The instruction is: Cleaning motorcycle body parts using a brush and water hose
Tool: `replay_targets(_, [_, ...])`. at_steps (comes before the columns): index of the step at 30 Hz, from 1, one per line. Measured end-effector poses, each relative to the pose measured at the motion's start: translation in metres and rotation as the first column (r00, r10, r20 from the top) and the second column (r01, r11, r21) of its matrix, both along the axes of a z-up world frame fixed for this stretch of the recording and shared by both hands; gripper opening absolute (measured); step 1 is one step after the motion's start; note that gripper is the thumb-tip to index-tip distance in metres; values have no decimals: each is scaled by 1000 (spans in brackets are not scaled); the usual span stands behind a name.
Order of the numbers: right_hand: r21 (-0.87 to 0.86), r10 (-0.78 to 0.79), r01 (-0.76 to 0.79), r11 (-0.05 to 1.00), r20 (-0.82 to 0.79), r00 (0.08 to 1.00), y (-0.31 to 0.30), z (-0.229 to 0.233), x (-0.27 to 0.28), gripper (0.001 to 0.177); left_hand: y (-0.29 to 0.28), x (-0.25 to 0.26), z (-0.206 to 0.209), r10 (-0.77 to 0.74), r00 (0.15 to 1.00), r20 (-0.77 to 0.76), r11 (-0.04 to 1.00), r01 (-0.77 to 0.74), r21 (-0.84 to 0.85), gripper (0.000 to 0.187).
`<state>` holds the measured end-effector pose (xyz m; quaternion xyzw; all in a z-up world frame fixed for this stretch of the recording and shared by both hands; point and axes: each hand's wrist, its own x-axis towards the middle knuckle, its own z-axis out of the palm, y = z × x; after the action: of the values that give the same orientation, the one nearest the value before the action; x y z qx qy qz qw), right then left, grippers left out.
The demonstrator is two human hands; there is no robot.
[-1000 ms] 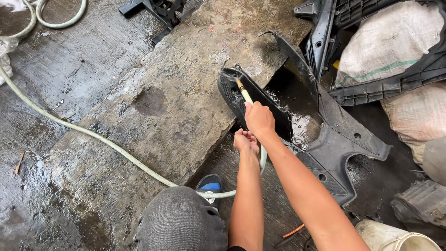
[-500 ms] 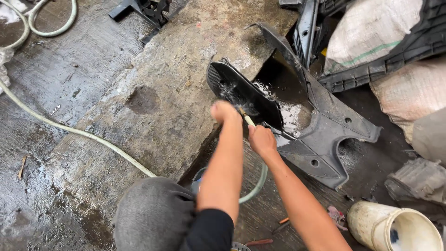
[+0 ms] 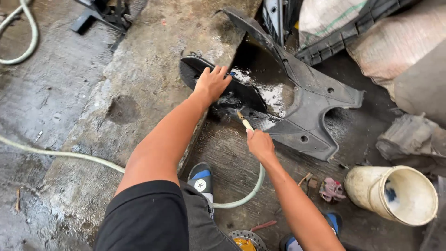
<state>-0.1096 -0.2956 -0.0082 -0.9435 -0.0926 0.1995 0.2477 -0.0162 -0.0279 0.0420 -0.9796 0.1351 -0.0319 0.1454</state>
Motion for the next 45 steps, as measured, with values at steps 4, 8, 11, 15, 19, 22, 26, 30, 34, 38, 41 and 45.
replay_targets(4, [-29,-84,84,996,-4,996,-16,-12,-8,60,-31,14,-17,-24,1000,-6,999,24,-23,51])
replay_targets(8, [32,-146,146,989,4,989,-12,-7,-10,54,-54,17,-22,-81,994,70,993,87,-85,46])
replay_targets(11, [112,-214,212,971,3,977,-10,5,-12,54,-64,29,-47,-27,1000,6,990,27,-140,40])
replay_targets(15, [233,-295,292,928,-19,955,-2,34,-11,54,-57,49,-71,58,998,-2,978,-58,-199,28])
replay_targets(19, [306,-307,310,900,-58,950,11,56,-13,53,-44,66,-90,40,997,-60,971,-53,-233,27])
replay_targets(22, [322,-305,301,898,-38,951,12,48,-11,53,-46,58,-84,25,998,-62,973,-39,-226,30])
replay_targets(26, [330,-366,385,862,-119,923,4,51,-17,54,-41,50,-86,-50,992,113,982,70,-178,19])
replay_targets(30, [280,-449,484,829,-182,875,-18,18,-14,55,-32,50,-82,-106,980,166,987,125,-105,17])
replay_targets(34, [227,-533,582,781,-244,810,-41,-3,-18,55,-17,52,-83,-139,983,120,983,152,-106,18])
replay_targets(38, [225,-641,693,685,-268,720,-66,-42,-19,52,-6,55,-88,-161,980,116,984,169,-62,16])
replay_targets(41, [231,-710,758,610,-267,652,-80,-51,-25,50,-1,52,-88,-154,984,92,986,159,-49,16])
replay_targets(45, [252,-800,840,481,-266,538,-95,-60,-33,48,11,47,-89,-163,985,48,987,163,3,21])
